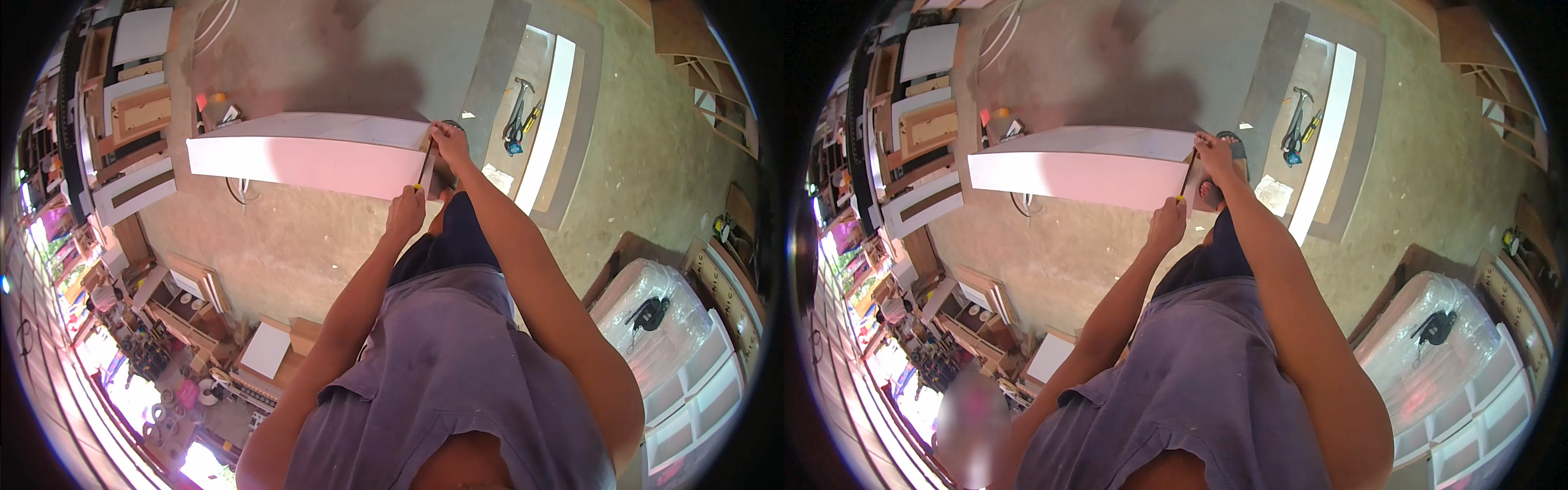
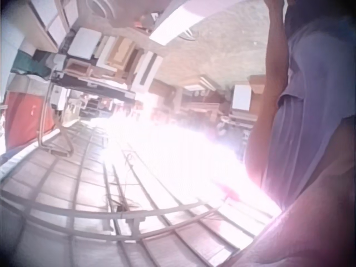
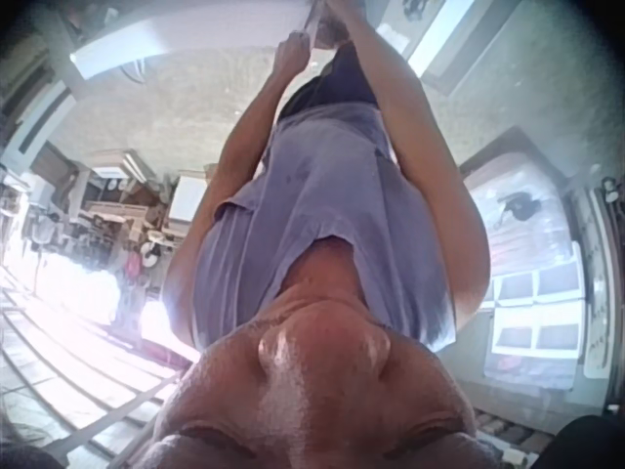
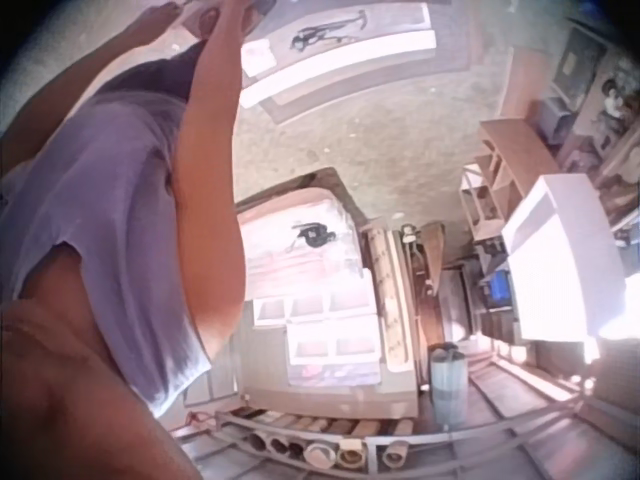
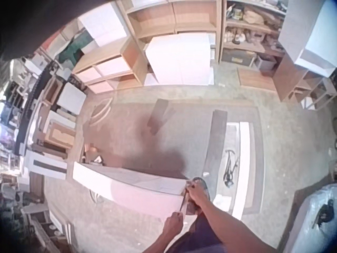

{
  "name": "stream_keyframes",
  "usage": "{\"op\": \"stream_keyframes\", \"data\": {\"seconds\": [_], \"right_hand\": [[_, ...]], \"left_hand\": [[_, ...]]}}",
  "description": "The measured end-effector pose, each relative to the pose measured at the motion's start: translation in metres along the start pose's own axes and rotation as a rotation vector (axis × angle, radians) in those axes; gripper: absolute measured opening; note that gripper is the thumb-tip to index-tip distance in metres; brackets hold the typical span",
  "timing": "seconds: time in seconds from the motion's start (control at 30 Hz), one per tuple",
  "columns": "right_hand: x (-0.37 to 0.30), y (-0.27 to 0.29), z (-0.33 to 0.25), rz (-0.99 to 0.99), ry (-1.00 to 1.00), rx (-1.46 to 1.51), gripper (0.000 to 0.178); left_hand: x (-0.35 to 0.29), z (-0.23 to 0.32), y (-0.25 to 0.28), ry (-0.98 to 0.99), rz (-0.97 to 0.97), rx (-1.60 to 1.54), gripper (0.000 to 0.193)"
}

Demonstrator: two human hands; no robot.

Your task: The person uses a screwdriver to tighten screws on a white cabinet door, then flips the door and uses a sanding block to smooth its edges. The person then places the door onto a cabinet frame and adjusts a wooden panel.

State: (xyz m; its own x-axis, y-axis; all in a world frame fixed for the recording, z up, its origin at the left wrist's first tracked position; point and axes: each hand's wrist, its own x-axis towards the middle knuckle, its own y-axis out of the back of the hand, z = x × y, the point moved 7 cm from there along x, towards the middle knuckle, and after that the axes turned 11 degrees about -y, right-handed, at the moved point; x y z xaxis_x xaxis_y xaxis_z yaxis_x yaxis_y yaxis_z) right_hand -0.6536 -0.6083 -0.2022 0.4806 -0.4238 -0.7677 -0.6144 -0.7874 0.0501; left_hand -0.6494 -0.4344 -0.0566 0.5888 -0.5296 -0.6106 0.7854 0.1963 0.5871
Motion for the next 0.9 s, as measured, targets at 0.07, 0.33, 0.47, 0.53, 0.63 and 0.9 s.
{"op": "stream_keyframes", "data": {"seconds": [0.07, 0.33, 0.47, 0.53, 0.63, 0.9], "right_hand": [[-0.01, 0.001, 0.008, 0.034, 0.055, -0.14, 0.029], [-0.013, -0.005, 0.023, 0.143, 0.0, -0.082, 0.029], [0.0, -0.004, 0.01, 0.259, -0.024, -0.332, 0.032], [0.0, -0.004, 0.018, 0.32, -0.015, -0.406, 0.033], [0.001, 0.0, 0.023, 0.329, 0.052, -0.345, 0.036], [-0.033, -0.009, 0.028, 0.089, -0.02, -0.216, 0.035]], "left_hand": [[-0.015, -0.005, -0.003, -0.014, 0.001, 0.011, 0.036], [-0.019, -0.016, -0.017, -0.016, 0.027, 0.037, 0.034], [0.007, -0.019, -0.025, 0.007, -0.003, 0.062, 0.035], [0.011, -0.02, -0.026, 0.013, -0.003, 0.037, 0.038], [0.012, -0.018, -0.024, -0.027, 0.003, 0.033, 0.039], [-0.036, -0.019, -0.013, -0.006, 0.034, 0.009, 0.034]]}}
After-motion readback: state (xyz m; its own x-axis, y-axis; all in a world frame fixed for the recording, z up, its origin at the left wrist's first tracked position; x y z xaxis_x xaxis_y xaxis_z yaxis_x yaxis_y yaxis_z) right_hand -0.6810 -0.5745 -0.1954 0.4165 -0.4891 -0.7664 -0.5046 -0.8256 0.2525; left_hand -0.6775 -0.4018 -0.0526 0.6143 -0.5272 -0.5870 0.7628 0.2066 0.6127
